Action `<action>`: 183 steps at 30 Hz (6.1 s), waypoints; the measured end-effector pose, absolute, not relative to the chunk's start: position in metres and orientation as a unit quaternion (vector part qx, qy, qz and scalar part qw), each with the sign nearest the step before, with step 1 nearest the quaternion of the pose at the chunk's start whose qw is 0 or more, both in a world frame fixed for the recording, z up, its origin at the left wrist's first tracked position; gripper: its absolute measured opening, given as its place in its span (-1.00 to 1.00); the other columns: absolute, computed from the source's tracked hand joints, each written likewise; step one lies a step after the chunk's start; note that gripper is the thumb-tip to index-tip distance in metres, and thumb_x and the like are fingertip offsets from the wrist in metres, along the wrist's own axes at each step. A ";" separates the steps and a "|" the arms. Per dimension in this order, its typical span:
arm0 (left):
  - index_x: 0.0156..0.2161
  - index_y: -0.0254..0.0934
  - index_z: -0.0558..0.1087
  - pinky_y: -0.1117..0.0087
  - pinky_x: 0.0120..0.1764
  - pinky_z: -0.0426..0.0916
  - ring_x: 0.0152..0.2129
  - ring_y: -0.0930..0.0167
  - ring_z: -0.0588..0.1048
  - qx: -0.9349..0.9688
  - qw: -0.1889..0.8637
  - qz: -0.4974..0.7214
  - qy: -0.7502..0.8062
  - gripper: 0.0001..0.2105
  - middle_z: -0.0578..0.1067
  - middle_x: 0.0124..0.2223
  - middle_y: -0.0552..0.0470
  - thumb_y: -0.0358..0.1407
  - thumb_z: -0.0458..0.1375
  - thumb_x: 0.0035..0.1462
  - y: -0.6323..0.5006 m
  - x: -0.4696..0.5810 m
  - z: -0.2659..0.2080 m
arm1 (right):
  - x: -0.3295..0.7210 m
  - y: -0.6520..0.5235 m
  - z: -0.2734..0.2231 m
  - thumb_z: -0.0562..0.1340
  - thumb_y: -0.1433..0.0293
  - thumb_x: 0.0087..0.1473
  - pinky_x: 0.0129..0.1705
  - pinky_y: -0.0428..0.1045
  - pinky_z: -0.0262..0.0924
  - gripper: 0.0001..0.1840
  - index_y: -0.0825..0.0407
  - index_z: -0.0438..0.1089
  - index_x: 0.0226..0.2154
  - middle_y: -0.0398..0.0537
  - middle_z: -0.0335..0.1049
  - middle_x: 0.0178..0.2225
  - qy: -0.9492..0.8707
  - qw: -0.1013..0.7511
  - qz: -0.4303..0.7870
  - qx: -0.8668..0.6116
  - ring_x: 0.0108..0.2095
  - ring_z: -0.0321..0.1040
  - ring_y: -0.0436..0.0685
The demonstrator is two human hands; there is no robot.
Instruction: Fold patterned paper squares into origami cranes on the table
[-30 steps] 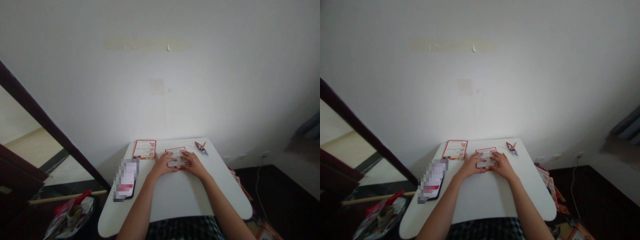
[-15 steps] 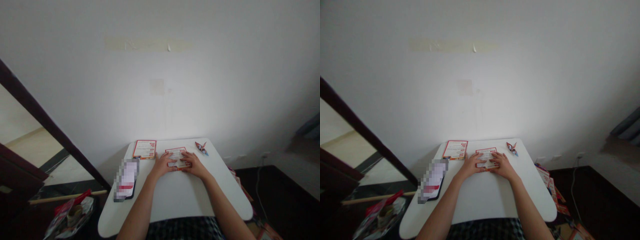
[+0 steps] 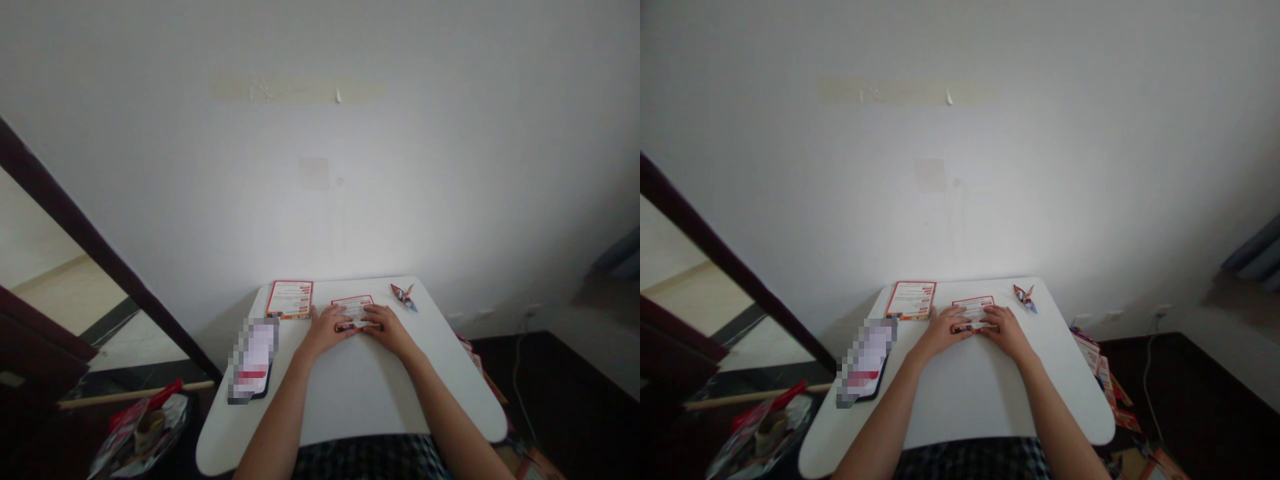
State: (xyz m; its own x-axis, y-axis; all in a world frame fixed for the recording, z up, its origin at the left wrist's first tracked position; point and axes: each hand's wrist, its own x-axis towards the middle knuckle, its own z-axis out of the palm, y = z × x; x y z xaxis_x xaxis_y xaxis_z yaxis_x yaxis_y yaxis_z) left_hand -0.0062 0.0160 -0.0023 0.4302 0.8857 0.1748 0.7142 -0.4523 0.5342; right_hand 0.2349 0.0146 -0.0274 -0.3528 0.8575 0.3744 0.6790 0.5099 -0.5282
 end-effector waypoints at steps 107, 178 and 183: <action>0.01 0.03 0.49 0.07 0.14 0.09 -0.08 0.30 0.34 0.805 0.020 0.248 0.538 -0.71 0.44 -0.10 0.03 -0.25 0.16 0.18 0.019 0.003 -0.003 | 0.213 -0.003 -0.010 0.12 0.21 0.24 0.04 0.05 0.03 -0.68 -0.14 0.47 -0.03 -0.01 0.39 -0.02 -0.734 0.243 -0.028 -0.634 -0.01 0.22 0.17; 0.02 -0.04 0.44 0.00 0.21 -0.02 -0.03 0.26 0.33 0.772 0.019 0.271 0.575 -0.68 0.48 -0.09 0.02 -0.37 0.13 0.16 0.037 0.005 -0.009 | 0.195 -0.008 -0.007 0.13 0.17 0.23 0.03 0.12 0.01 -0.68 -0.21 0.42 0.00 0.01 0.32 0.05 -0.708 0.229 -0.060 -0.665 0.02 0.16 0.23; -0.13 -0.06 0.48 -0.18 0.22 -0.17 -0.01 0.21 0.31 0.754 -0.010 0.265 0.600 -0.83 0.46 -0.08 0.02 -0.30 0.18 0.15 0.032 0.005 -0.004 | 0.194 -0.007 -0.006 0.16 0.26 0.22 0.14 0.17 -0.07 -0.72 -0.33 0.44 -0.03 -0.12 0.29 0.13 -0.735 0.240 -0.051 -0.632 0.12 0.07 0.24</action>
